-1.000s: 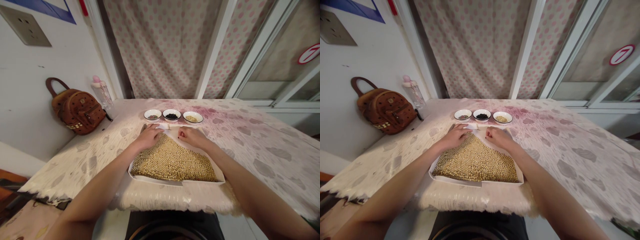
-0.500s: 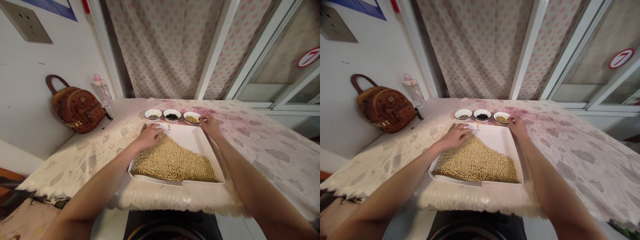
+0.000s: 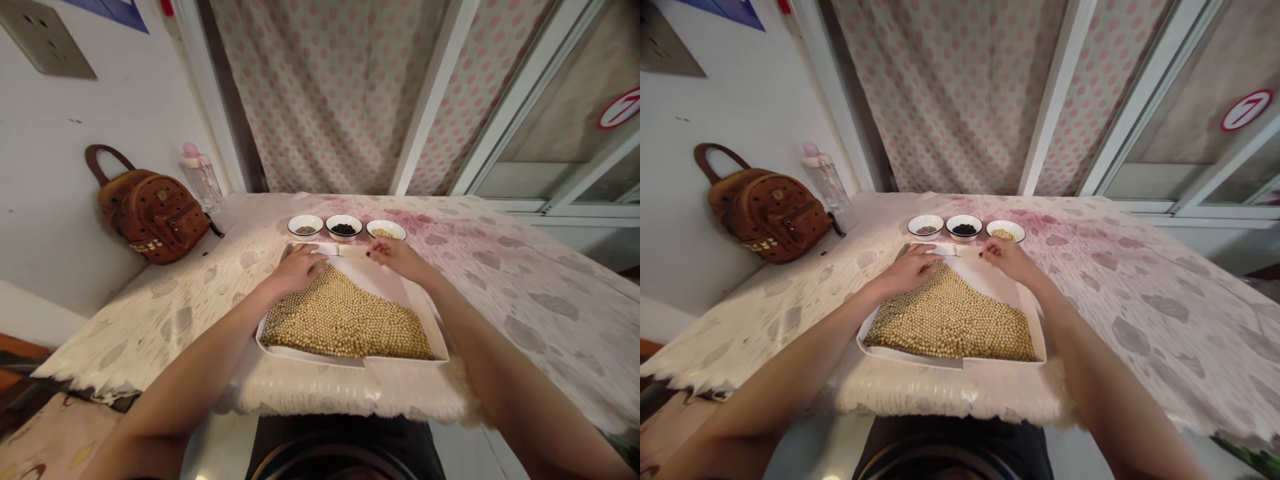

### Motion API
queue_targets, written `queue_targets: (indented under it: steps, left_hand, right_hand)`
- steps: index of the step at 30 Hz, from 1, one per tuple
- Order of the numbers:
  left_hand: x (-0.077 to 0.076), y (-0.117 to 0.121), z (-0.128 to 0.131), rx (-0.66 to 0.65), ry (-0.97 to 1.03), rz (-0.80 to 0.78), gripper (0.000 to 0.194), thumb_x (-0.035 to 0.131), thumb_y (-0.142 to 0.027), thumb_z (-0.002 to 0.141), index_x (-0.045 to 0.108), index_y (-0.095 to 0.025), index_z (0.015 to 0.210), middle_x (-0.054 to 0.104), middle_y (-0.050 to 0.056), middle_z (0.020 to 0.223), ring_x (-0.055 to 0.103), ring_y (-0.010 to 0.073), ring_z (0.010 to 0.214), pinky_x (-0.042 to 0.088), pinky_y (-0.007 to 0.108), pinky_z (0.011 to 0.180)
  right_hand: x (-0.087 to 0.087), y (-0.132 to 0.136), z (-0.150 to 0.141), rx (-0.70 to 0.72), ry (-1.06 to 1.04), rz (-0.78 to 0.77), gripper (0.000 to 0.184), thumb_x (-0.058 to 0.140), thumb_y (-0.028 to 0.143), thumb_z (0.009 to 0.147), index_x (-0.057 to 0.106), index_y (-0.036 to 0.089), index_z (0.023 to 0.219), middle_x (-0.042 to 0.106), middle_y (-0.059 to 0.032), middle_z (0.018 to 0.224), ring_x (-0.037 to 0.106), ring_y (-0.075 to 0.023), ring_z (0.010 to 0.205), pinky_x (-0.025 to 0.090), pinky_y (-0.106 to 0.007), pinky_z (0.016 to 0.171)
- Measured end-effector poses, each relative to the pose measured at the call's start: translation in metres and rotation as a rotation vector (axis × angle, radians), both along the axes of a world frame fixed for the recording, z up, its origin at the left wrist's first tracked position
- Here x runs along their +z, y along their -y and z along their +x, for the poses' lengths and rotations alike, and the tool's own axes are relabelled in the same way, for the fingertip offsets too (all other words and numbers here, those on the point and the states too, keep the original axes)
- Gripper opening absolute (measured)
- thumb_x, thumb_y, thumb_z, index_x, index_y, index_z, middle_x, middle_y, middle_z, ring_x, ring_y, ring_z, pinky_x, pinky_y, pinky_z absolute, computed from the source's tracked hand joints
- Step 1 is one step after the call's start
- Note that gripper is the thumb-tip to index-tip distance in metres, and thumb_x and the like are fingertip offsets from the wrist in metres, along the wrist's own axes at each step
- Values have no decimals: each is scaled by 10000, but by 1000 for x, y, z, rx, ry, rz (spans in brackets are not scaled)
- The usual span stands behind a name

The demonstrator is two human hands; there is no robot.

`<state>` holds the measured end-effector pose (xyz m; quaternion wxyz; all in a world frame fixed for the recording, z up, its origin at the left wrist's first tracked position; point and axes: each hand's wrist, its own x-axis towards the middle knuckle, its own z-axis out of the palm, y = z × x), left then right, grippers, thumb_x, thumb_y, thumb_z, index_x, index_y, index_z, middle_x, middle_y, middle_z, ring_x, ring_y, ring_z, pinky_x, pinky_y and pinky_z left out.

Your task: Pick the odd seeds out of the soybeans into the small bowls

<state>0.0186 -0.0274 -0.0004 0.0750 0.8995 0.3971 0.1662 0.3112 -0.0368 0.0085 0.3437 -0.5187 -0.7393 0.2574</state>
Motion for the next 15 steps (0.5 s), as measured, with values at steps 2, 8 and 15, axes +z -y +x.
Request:
queue_targets:
  steps: [2,8,15]
  left_hand:
    - [-2,-2,-1,-5,6,3,372,520,-258,943,621,-262,1301,512,64,1465,379,256,1405,320,474,1159]
    - [-4,-4,-1,-8,13,-5,351,529,-277,943,634,-275,1278,511,53,1466,380,258,1403,318,487,1158]
    - [0,-1,0,-2,-6,-19,362,535,-269,943,630,-244,1292,499,76,1476,376,259,1408,313,464,1167]
  right_hand:
    - [1,9,-14,134,115,-50,125,587,353,813,605,229,809,676,-47,796,593,-188,703,475,-343,627]
    - [5,23,-32,243,243,-178,86,597,300,805,588,219,776,667,-35,772,578,-175,696,436,-313,598]
    - [3,21,-33,203,291,-147,70,594,281,807,596,217,777,678,-41,770,591,-182,701,428,-308,593]
